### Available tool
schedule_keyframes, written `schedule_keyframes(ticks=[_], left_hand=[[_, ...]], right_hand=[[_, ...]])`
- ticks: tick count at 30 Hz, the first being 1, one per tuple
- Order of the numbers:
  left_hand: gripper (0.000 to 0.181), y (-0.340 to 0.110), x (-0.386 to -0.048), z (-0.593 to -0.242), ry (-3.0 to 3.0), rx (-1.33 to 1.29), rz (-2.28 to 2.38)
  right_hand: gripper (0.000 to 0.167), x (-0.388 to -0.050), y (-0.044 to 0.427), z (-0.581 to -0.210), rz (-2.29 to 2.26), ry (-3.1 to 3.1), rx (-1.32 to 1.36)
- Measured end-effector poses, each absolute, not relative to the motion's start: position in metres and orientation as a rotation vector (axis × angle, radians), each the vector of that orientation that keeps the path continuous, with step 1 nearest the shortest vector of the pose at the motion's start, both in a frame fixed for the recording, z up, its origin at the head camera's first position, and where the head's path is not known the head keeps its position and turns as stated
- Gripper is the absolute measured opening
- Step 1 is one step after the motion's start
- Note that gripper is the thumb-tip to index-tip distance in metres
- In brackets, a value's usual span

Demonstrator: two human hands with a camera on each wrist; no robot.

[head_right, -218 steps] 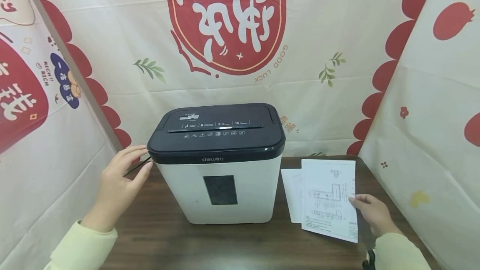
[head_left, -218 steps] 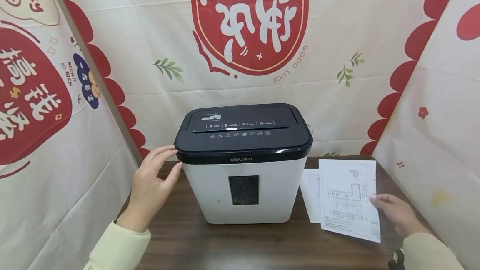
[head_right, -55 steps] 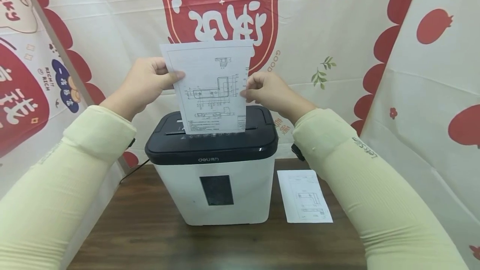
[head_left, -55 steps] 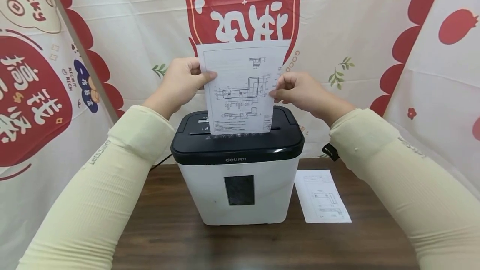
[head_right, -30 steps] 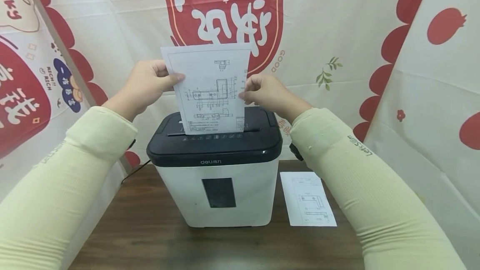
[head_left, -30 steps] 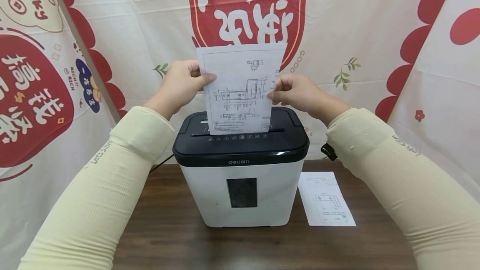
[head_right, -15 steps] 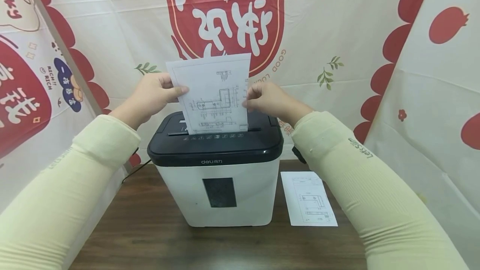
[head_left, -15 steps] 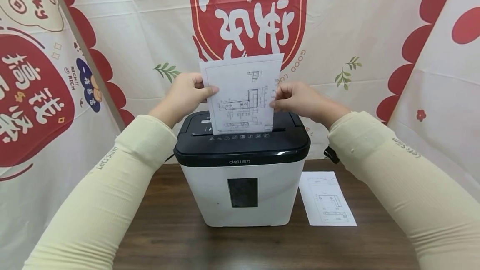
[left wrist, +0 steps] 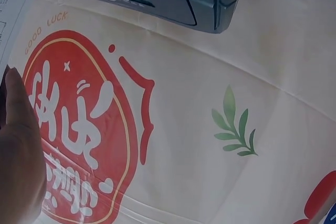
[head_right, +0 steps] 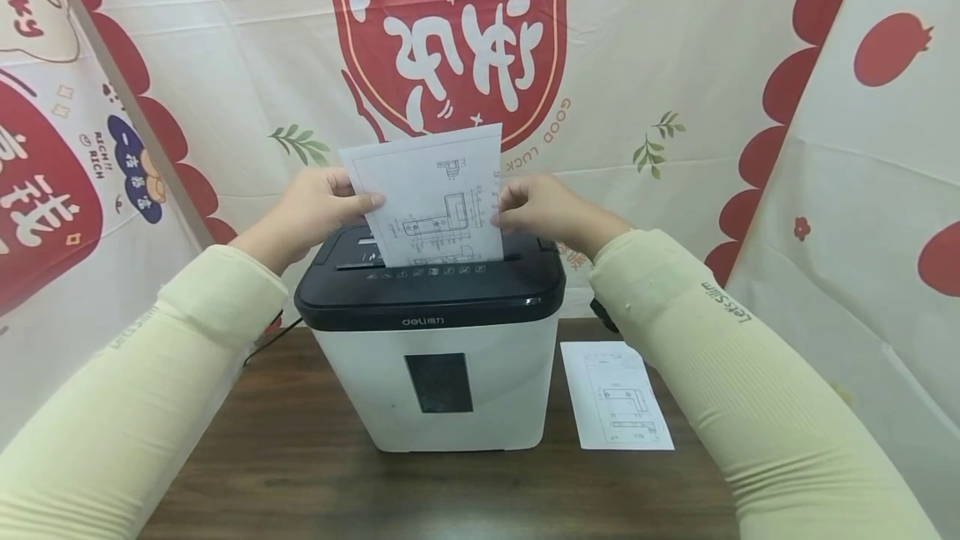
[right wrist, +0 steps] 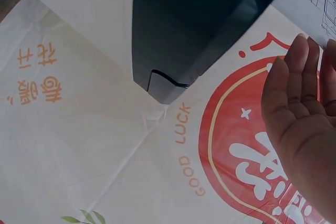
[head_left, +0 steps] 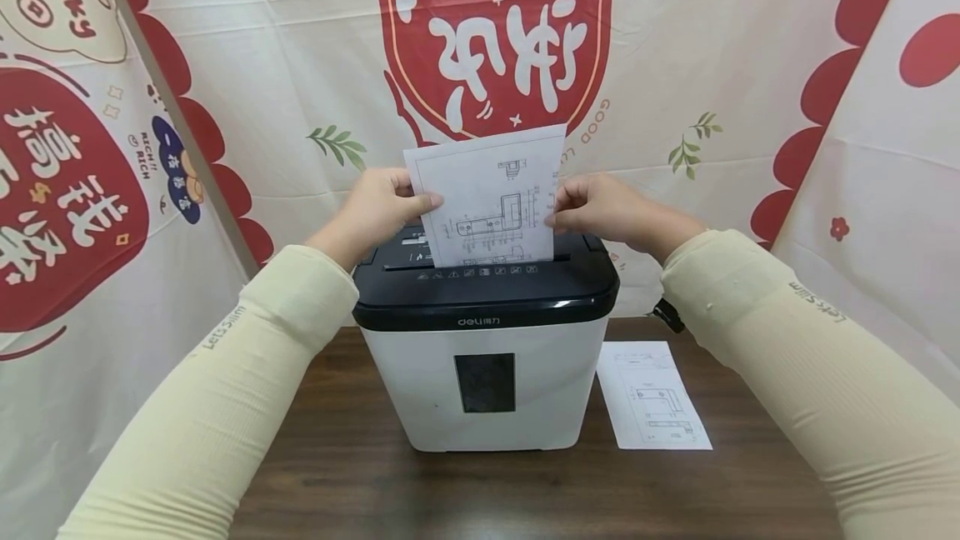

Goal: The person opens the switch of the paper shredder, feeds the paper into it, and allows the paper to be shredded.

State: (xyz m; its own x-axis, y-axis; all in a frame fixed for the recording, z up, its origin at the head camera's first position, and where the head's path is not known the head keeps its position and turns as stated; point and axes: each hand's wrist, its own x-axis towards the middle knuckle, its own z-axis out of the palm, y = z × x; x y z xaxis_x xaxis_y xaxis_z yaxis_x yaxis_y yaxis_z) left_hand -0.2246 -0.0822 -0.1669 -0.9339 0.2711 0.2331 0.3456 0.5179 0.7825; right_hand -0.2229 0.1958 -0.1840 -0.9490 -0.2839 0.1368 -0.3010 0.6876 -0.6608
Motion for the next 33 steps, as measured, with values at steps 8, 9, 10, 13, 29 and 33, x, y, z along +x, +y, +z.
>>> schedule_keyframes(ticks=[8,9,10,13,29,33], left_hand=[[0.032,-0.082,-0.224,-0.176,-2.699,-0.518,-1.406],[0.032,-0.082,-0.224,-0.177,-2.702,-0.526,-1.409],[0.032,-0.083,-0.224,-0.178,-2.709,-0.527,-1.406],[0.030,-0.084,-0.224,-0.180,-2.716,-0.542,-1.405],[0.013,-0.088,-0.226,-0.188,-2.765,-0.509,-1.262],[0.015,-0.090,-0.227,-0.191,-2.780,-0.517,-1.219]], right_hand=[[0.010,-0.221,0.197,-0.188,1.121,-2.874,0.518],[0.010,-0.221,0.197,-0.188,1.123,-2.876,0.512],[0.010,-0.221,0.198,-0.188,1.127,-2.877,0.510],[0.011,-0.220,0.198,-0.189,1.138,-2.880,0.508],[0.015,-0.219,0.197,-0.191,1.113,-2.893,0.522],[0.016,-0.218,0.198,-0.192,1.129,-2.896,0.523]])
